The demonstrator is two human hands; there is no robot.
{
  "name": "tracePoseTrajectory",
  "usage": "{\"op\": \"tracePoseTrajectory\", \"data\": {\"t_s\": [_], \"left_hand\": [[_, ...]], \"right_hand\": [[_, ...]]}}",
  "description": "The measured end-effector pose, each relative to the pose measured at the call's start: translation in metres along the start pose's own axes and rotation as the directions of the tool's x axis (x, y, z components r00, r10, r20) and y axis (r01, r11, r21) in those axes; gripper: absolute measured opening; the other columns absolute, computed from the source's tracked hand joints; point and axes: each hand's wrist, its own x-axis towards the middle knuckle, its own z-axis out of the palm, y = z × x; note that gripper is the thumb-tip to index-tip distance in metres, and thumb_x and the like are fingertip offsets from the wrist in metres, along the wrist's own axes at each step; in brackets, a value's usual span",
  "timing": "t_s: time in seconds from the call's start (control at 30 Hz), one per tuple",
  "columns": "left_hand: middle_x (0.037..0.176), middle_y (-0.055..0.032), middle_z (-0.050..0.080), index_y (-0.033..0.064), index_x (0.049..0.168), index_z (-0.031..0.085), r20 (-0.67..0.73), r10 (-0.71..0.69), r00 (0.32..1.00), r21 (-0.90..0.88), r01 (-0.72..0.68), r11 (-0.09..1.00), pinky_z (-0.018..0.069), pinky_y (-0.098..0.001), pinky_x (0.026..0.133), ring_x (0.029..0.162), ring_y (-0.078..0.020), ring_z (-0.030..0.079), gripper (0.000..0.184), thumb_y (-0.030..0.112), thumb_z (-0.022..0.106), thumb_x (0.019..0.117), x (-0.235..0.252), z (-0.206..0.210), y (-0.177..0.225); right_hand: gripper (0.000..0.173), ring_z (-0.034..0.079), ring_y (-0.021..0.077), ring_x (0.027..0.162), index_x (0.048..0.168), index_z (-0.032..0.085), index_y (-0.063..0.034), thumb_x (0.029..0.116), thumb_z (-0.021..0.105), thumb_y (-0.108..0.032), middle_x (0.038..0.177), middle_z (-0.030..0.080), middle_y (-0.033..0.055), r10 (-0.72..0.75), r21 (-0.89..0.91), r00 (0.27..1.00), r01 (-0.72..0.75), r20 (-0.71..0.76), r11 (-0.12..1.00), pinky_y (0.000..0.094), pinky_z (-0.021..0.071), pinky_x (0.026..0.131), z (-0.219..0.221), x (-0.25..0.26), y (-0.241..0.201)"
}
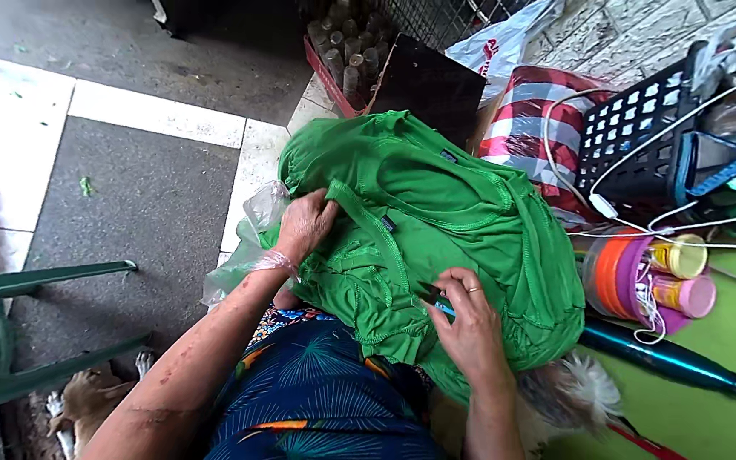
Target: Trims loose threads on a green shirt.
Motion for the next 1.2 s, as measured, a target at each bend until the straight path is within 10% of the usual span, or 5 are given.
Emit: {"op": "tracePoseTrajectory", "data": {"t_s": [0.2, 0.47, 0.67, 0.83, 1.2], "left_hand": [[0.102, -0.0352, 0.065, -0.0137, 0.101, 0.066, 0.110, -0.191, 0.975, 0.017, 0.190, 0.982, 0.0406, -0.0699, 0.090, 0.106, -0.0509, 0.062, 0.039, 0.015, 0.040, 0.1050, 0.013, -0.005, 0.012], [0.070, -0.0023, 0.055, -0.0013, 0.091, 0.063, 0.032, 0.284, 0.958, -0.205, -0.272, 0.940, 0.0445, -0.0223, 0.062, 0.061, -0.0044, 0.051, 0.032, 0.016, 0.040, 0.1062, -0.014, -0.016, 0.046], [0.066, 0.0085, 0.055, 0.0025, 0.080, 0.061, -0.104, 0.461, 0.882, -0.204, -0.472, 0.858, 0.0441, -0.0147, 0.062, 0.061, 0.0075, 0.050, 0.033, 0.017, 0.042, 0.1034, 0.026, -0.039, 0.099], [0.123, -0.0263, 0.062, -0.0021, 0.117, 0.068, -0.010, 0.373, 0.928, 0.126, -0.369, 0.921, 0.0440, -0.0580, 0.101, 0.118, -0.0388, 0.059, 0.032, 0.021, 0.050, 0.1053, 0.102, -0.020, 0.102], [0.156, -0.0284, 0.041, 0.0096, 0.150, 0.053, 0.172, 0.391, 0.904, 0.226, -0.423, 0.877, 0.0249, -0.0613, 0.120, 0.147, -0.0471, 0.036, 0.046, 0.018, 0.053, 0.1039, 0.086, -0.011, 0.039]], "right_hand": [[0.013, 0.072, 0.0240, 0.080, 0.099, 0.065, 0.0087, 0.0939, 0.056, 0.002, 0.093, 0.072, 0.0194, 0.051, 0.116, 0.976, -0.027, -0.212, 0.993, 0.0323, 0.0577, 0.071, 0.006, -0.013, 0.010], [0.011, 0.050, -0.0038, 0.061, 0.100, 0.055, 0.0077, 0.0989, 0.058, -0.003, 0.071, 0.055, 0.0034, 0.247, 0.324, 0.812, -0.076, -0.528, 0.943, 0.0102, 0.0435, 0.062, -0.004, 0.019, 0.012], [0.028, 0.056, 0.0088, 0.070, 0.108, 0.057, 0.0129, 0.1064, 0.054, -0.015, 0.084, 0.061, 0.0146, 0.155, 0.112, 0.785, -0.109, -0.600, 0.988, 0.0235, 0.0481, 0.067, -0.079, 0.051, 0.053], [0.042, 0.060, 0.0534, 0.118, 0.129, 0.055, 0.0154, 0.1097, 0.046, -0.021, 0.124, 0.060, 0.0391, 0.476, 0.067, 0.879, -0.473, -0.026, 0.878, 0.0682, 0.0453, 0.100, -0.058, 0.118, 0.112], [0.043, 0.062, 0.0504, 0.118, 0.130, 0.059, 0.0084, 0.1096, 0.047, -0.028, 0.123, 0.064, 0.0340, 0.508, 0.058, 0.859, -0.505, -0.056, 0.861, 0.0668, 0.0435, 0.099, -0.039, 0.111, 0.104]]}}
